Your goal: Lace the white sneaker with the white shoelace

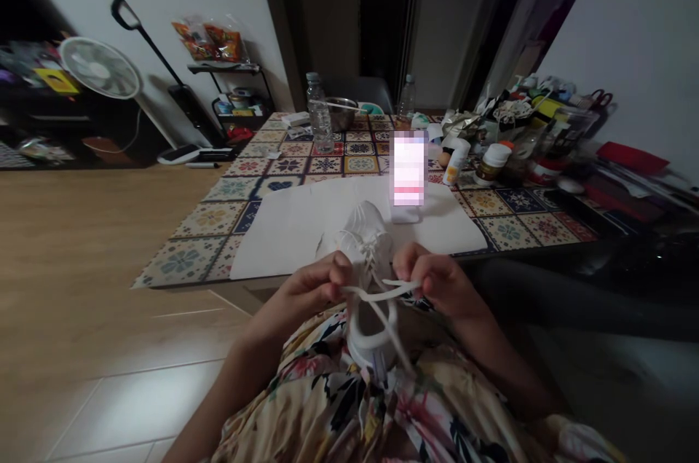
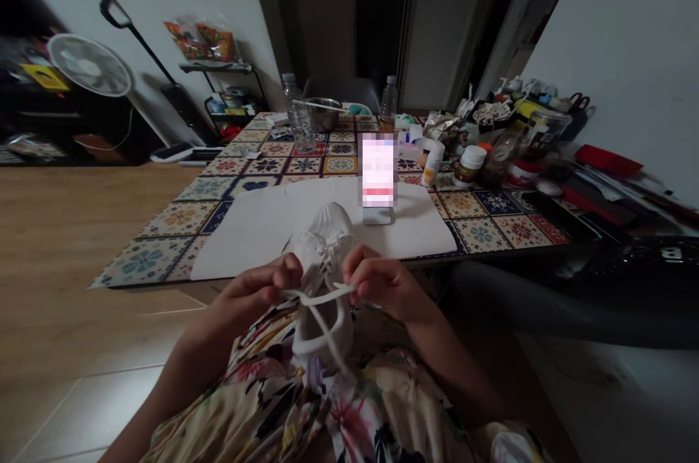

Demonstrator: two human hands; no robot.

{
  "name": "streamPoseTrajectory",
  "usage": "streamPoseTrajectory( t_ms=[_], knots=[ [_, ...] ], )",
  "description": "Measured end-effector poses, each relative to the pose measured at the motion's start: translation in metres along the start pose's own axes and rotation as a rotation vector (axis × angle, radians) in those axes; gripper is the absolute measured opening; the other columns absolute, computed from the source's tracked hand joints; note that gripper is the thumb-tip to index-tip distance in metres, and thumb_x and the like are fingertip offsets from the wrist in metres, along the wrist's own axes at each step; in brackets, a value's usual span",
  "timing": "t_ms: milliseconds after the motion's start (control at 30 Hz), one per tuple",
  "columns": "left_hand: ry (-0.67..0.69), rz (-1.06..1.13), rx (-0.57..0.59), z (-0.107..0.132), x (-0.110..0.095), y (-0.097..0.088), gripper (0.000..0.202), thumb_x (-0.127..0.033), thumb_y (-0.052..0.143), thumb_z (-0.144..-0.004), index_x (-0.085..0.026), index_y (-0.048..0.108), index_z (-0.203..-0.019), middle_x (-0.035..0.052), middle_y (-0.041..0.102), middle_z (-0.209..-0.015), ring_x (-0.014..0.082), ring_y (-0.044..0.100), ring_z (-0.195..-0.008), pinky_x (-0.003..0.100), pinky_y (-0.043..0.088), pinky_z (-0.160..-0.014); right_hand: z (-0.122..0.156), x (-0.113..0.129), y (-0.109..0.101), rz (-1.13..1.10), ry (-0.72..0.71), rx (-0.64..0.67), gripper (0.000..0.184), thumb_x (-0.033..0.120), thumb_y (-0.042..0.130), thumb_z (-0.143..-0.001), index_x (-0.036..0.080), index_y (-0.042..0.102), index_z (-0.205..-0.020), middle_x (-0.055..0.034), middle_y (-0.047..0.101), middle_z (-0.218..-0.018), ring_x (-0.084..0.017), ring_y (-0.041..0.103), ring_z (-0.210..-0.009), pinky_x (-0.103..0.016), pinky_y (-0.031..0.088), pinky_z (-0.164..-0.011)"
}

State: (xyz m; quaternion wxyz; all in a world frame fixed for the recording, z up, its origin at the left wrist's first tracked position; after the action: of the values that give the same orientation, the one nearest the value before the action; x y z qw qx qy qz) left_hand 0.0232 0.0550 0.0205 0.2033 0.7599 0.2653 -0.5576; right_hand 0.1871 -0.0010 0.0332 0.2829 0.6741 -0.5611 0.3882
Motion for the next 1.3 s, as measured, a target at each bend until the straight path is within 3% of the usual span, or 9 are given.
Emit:
streamPoseTrajectory(
  t_ms=[233,333,400,500,600,867,1100,1200,1300],
  knots=[
    [0.428,0.562,-0.385,0.015,-0.043,-0.038,0.025,-0.028,0.078,-0.079,-0.022,0.061,-0.062,-0.0039,0.036,-0.061,0.0097,0.036,-0.055,0.019,0.039,-0.054,0.01,0.033,-0.049,-0.156,-0.158,-0.514,0.025,0.045,0.05,-0.096,0.027,0.055,-0.079,0.007,0.028,-0.054,-0.012,0.028,-0.043,-0.022,0.031,-0.043],
    [0.492,0.469,-0.312,0.018,-0.055,-0.024,0.012,-0.024,0.079,-0.077,-0.026,0.071,-0.068,-0.0043,0.045,-0.057,0.0081,0.041,-0.049,0.018,0.039,-0.047,0.019,0.038,-0.048,-0.135,-0.211,-0.626,0.017,0.037,0.052,-0.098,0.027,0.064,-0.09,0.0081,0.035,-0.051,-0.009,0.026,-0.04,-0.021,0.024,-0.039],
    [0.351,0.255,-0.189,0.012,-0.049,-0.001,0.003,-0.026,0.079,-0.076,-0.024,0.077,-0.075,-0.0012,0.056,-0.059,0.01,0.05,-0.05,0.02,0.04,-0.045,0.018,0.037,-0.032,0.041,-0.165,-0.553,0.015,0.032,0.056,-0.096,0.026,0.067,-0.09,0.0064,0.048,-0.053,-0.008,0.037,-0.043,-0.02,0.029,-0.042],
    [0.048,0.055,-0.158,0.003,-0.026,0.021,0.023,-0.024,0.081,-0.073,-0.022,0.079,-0.096,0.0012,0.066,-0.065,0.011,0.057,-0.053,0.021,0.045,-0.049,0.013,0.035,0.006,0.432,-0.109,-0.204,0.013,0.023,0.057,-0.095,0.023,0.069,-0.088,0.0008,0.064,-0.068,-0.011,0.057,-0.06,-0.022,0.041,-0.054],
    [0.029,-0.065,-0.125,-0.005,-0.024,0.034,0.013,-0.019,0.08,-0.073,-0.02,0.08,-0.086,0.0026,0.071,-0.069,0.0123,0.062,-0.06,0.022,0.048,-0.056,0.014,0.04,0.03,0.68,-0.201,0.018,0.014,0.02,0.051,-0.095,0.02,0.064,-0.09,-0.0013,0.065,-0.073,-0.013,0.059,-0.066,-0.024,0.044,-0.061],
    [0.189,-0.222,-0.138,-0.005,-0.034,0.035,0.009,-0.009,0.074,-0.077,-0.018,0.075,-0.073,0.0028,0.072,-0.074,0.0124,0.066,-0.071,0.021,0.05,-0.067,0.014,0.05,0.037,0.831,-0.289,0.025,0.015,0.018,0.045,-0.097,0.02,0.057,-0.087,-0.0032,0.066,-0.075,-0.015,0.06,-0.068,-0.028,0.045,-0.065],
    [0.186,-0.219,-0.049,0.002,-0.031,0.041,0.008,-0.012,0.074,-0.08,-0.018,0.075,-0.075,0.0031,0.073,-0.073,0.0126,0.067,-0.071,0.022,0.052,-0.067,0.02,0.034,0.005,0.631,-0.057,-0.325,0.02,0.024,0.057,-0.094,0.021,0.056,-0.075,0.0041,0.056,-0.062,-0.01,0.051,-0.054,-0.022,0.04,-0.053],
    [0.262,-0.272,-0.095,0.004,-0.035,0.037,0.01,-0.015,0.074,-0.081,-0.021,0.078,-0.089,0.0046,0.076,-0.079,0.0138,0.068,-0.072,0.023,0.053,-0.067,0.016,0.034,0.009,0.62,-0.048,-0.219,0.005,0.027,0.059,-0.093,0.022,0.061,-0.093,0.0018,0.063,-0.074,-0.011,0.057,-0.062,-0.021,0.044,-0.058],
    [0.335,-0.317,-0.157,0.005,-0.042,0.033,0.015,-0.019,0.075,-0.082,-0.022,0.078,-0.096,0.0052,0.076,-0.079,0.0141,0.067,-0.07,0.023,0.052,-0.064,0.012,0.042,0.025,0.632,-0.152,-0.025,0.019,0.024,0.054,-0.094,0.023,0.06,-0.112,-0.0039,0.067,-0.097,-0.016,0.062,-0.088,-0.027,0.05,-0.078]
  ],
)
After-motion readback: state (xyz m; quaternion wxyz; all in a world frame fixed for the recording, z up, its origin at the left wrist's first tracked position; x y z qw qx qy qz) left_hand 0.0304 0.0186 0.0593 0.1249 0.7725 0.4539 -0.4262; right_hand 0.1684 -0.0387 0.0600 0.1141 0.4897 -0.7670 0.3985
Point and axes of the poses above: each hand's wrist, its own z-axis away from the middle knuckle, its own y-axis out of the palm, x = y × z, the point moved 7 cm from there along -z, towards the middle knuckle
